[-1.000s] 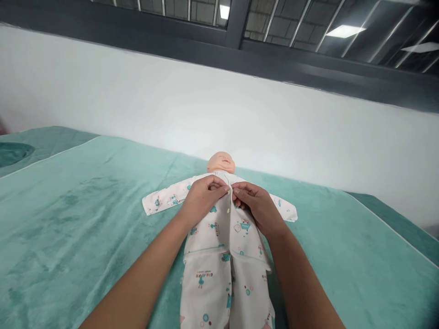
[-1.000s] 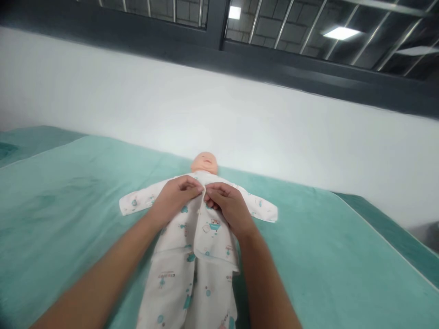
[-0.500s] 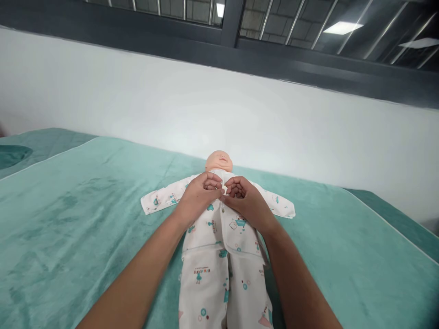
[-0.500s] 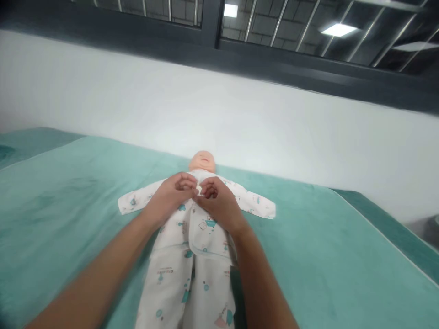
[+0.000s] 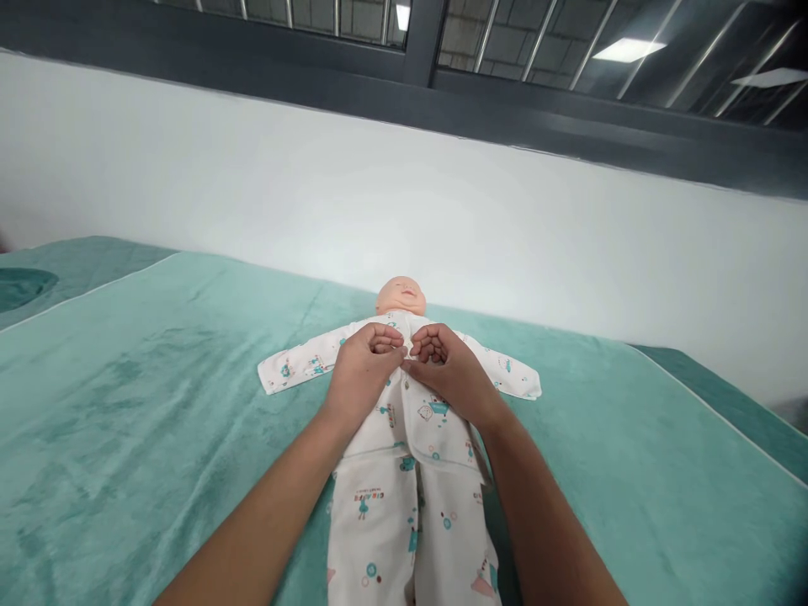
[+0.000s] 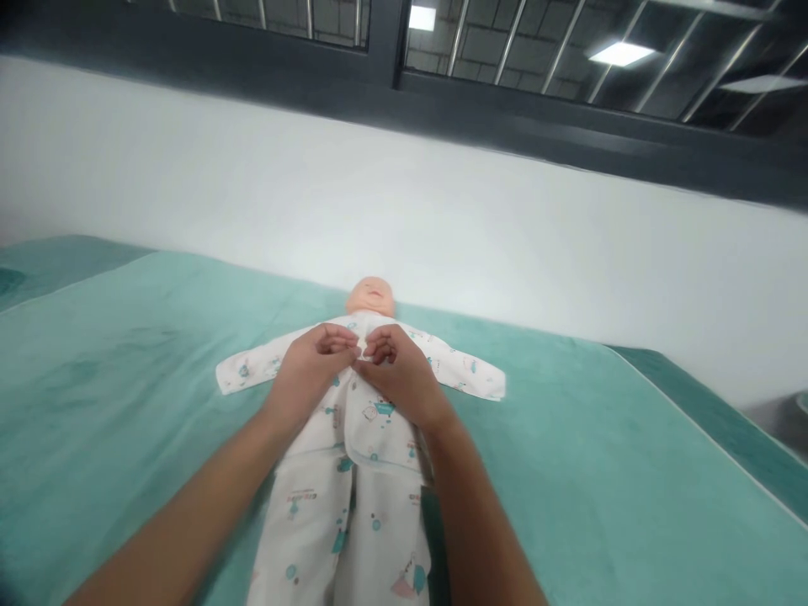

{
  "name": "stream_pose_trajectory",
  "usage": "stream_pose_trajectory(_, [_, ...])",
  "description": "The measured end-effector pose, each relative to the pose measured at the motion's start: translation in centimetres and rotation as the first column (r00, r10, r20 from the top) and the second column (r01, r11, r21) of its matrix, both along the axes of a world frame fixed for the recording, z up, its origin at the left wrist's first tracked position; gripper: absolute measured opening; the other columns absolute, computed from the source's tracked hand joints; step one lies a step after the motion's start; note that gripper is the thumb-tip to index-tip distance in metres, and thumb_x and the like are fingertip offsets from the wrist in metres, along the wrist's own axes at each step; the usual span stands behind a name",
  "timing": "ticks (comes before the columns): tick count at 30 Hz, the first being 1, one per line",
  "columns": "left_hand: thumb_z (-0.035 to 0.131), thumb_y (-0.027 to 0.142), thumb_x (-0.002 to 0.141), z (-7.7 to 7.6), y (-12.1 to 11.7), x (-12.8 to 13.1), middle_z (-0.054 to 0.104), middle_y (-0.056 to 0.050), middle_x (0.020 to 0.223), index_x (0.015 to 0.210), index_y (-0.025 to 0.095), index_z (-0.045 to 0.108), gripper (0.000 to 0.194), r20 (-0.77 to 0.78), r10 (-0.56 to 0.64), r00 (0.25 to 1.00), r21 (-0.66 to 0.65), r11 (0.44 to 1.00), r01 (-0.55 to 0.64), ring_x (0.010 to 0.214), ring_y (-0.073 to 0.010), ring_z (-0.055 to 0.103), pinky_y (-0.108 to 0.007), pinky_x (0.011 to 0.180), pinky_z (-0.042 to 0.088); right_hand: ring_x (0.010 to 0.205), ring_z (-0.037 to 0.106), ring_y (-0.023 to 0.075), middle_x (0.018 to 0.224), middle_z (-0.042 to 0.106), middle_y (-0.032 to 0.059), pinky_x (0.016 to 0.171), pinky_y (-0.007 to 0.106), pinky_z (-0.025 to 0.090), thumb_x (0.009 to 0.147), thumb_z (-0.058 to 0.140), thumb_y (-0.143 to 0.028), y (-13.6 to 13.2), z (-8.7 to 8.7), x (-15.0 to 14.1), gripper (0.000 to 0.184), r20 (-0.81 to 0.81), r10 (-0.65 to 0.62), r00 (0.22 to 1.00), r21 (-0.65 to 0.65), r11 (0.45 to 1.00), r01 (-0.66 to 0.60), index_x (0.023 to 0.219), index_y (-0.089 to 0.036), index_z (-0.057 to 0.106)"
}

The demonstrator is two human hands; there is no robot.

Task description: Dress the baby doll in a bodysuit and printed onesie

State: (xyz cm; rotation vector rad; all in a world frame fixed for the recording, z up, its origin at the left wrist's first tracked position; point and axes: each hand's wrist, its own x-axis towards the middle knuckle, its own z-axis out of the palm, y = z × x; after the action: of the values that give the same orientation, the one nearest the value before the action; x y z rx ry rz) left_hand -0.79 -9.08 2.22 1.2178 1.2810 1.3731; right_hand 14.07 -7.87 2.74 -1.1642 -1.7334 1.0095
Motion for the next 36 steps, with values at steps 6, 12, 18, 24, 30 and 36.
stream_pose_trajectory(6, [0.061, 0.021, 0.074, -0.5, -0.4, 0.3, 0.072, -0.003, 0.086, 0.088, 0.019, 0.070, 0.016, -0.078, 0.086, 0.993, 0.075, 0.994, -0.080, 0.080, -0.0156, 0.066, -0.026, 0.072, 0.049, 0.076, 0.050, 0.0129, 0.085, 0.057, -0.0005, 0.066, 0.026, 0.042, 0.074, 0.069, -0.029, 0.0, -0.1, 0.0, 0.026, 0.020, -0.005, 1.000, 0.008, 1.000, 0.005, 0.096, -0.023, 0.056])
stream_pose_trajectory(12, [0.061, 0.020, 0.075, -0.3, -0.5, 0.3, 0.074, -0.003, 0.091, 0.093, 0.020, 0.070, 0.020, -0.069, 0.079, 0.994, 0.076, 0.994, -0.074, 0.083, -0.0163, 0.067, -0.026, 0.073, 0.050, 0.076, 0.050, 0.0122, 0.086, 0.057, -0.0011, 0.065, 0.025, 0.042, 0.076, 0.067, -0.029, 0.0, 0.1, -0.2, 0.025, 0.011, 0.013, 1.000, 0.020, 1.000, -0.013, 0.096, -0.023, 0.054])
stream_pose_trajectory(18, [0.062, 0.020, 0.073, -0.2, -0.4, 0.3, 0.073, -0.004, 0.085, 0.087, 0.018, 0.068, 0.015, -0.101, 0.089, 0.991, 0.092, 0.993, -0.079, 0.078, -0.0160, 0.066, -0.028, 0.075, 0.050, 0.074, 0.051, 0.0117, 0.084, 0.057, -0.0014, 0.064, 0.024, 0.041, 0.086, 0.057, -0.033, 0.2, 0.1, 0.0, 0.014, -0.035, 0.056, 0.998, -0.014, 0.998, -0.057, 0.096, -0.023, 0.055])
stream_pose_trajectory(24, [0.060, 0.017, 0.069, -0.3, 0.0, 0.5, 0.070, -0.003, 0.080, 0.085, 0.017, 0.066, 0.017, -0.139, 0.107, 0.984, 0.117, 0.989, -0.091, 0.073, -0.0147, 0.063, -0.028, 0.072, 0.049, 0.074, 0.051, 0.0115, 0.084, 0.057, -0.0018, 0.063, 0.024, 0.042, 0.084, 0.057, -0.029, 0.3, -0.1, 0.0, 0.014, -0.042, 0.032, 0.999, -0.021, 0.999, -0.033, 0.097, -0.024, 0.056])
stream_pose_trajectory(30, [0.065, 0.024, 0.071, -0.5, 0.1, -0.1, 0.067, -0.001, 0.081, 0.091, 0.018, 0.064, 0.021, -0.032, 0.034, 0.999, 0.075, 0.997, -0.031, 0.071, -0.0132, 0.059, -0.026, 0.069, 0.047, 0.061, 0.045, 0.0098, 0.076, 0.052, -0.0036, 0.046, 0.020, 0.034, 0.081, 0.057, -0.031, 0.1, 0.1, -0.1, 0.015, -0.055, -0.007, 0.998, -0.069, 0.998, 0.003, 0.094, -0.024, 0.056])
stream_pose_trajectory(36, [0.055, 0.028, 0.082, -1.2, 0.5, -0.6, 0.066, -0.002, 0.088, 0.090, 0.021, 0.069, 0.017, -0.194, 0.028, 0.981, 0.191, 0.982, 0.010, 0.078, -0.0150, 0.059, -0.028, 0.075, 0.045, 0.055, 0.040, 0.0089, 0.065, 0.045, -0.0063, 0.045, 0.020, 0.032, 0.081, 0.057, -0.033, 0.2, -0.1, -0.5, 0.013, -0.064, -0.110, 0.992, -0.034, 0.994, 0.108, 0.088, -0.023, 0.056])
